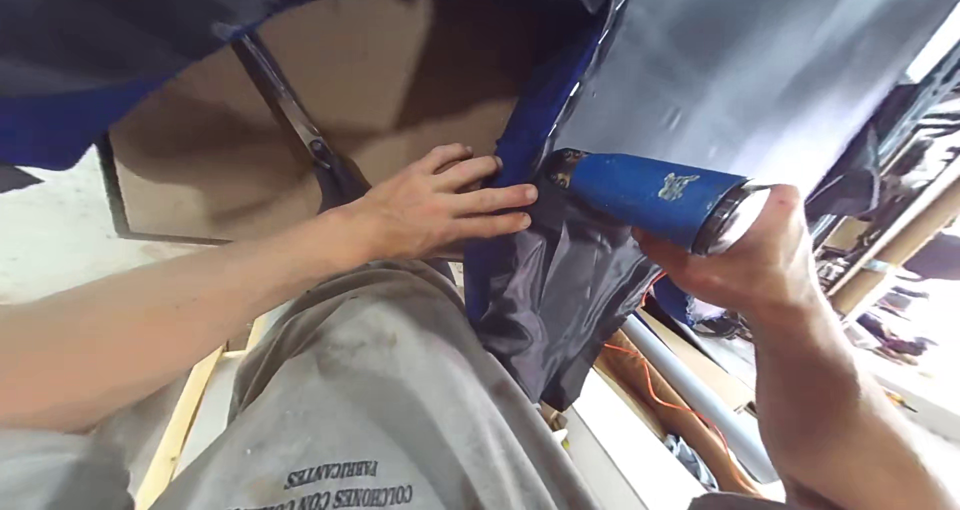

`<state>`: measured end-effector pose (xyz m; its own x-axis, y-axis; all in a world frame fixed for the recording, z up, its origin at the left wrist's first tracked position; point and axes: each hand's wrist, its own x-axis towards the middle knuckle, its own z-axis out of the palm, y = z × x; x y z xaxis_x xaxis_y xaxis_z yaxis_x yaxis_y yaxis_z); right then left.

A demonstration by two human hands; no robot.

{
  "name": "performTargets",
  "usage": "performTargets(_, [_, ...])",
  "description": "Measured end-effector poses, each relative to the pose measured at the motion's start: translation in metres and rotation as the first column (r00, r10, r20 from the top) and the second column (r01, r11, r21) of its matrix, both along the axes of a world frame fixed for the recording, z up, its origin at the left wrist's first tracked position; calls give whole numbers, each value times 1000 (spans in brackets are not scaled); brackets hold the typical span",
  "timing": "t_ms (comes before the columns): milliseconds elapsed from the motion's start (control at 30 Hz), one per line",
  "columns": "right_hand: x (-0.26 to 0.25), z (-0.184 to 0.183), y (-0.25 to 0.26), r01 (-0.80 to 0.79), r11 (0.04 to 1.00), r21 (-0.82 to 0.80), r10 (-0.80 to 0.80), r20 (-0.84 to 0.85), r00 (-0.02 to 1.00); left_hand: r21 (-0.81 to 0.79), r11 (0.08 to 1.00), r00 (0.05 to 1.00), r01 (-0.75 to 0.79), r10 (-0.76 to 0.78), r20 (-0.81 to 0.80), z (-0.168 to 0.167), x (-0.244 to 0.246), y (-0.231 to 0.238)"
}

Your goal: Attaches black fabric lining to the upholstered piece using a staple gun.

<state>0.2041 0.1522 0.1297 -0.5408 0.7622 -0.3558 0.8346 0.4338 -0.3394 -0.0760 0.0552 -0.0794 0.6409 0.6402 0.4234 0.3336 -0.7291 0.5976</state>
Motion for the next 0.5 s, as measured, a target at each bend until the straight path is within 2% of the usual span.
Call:
performTargets(233, [-2, -1, -1, -82, 996, -28, 82, -22, 996, -19, 1000, 1000, 9, -9, 15, 3, -3, -3])
performTargets(500, [4, 0, -13, -39, 999, -5, 39, 0, 999, -74, 997, 999, -22, 19, -44, 14, -7, -9])
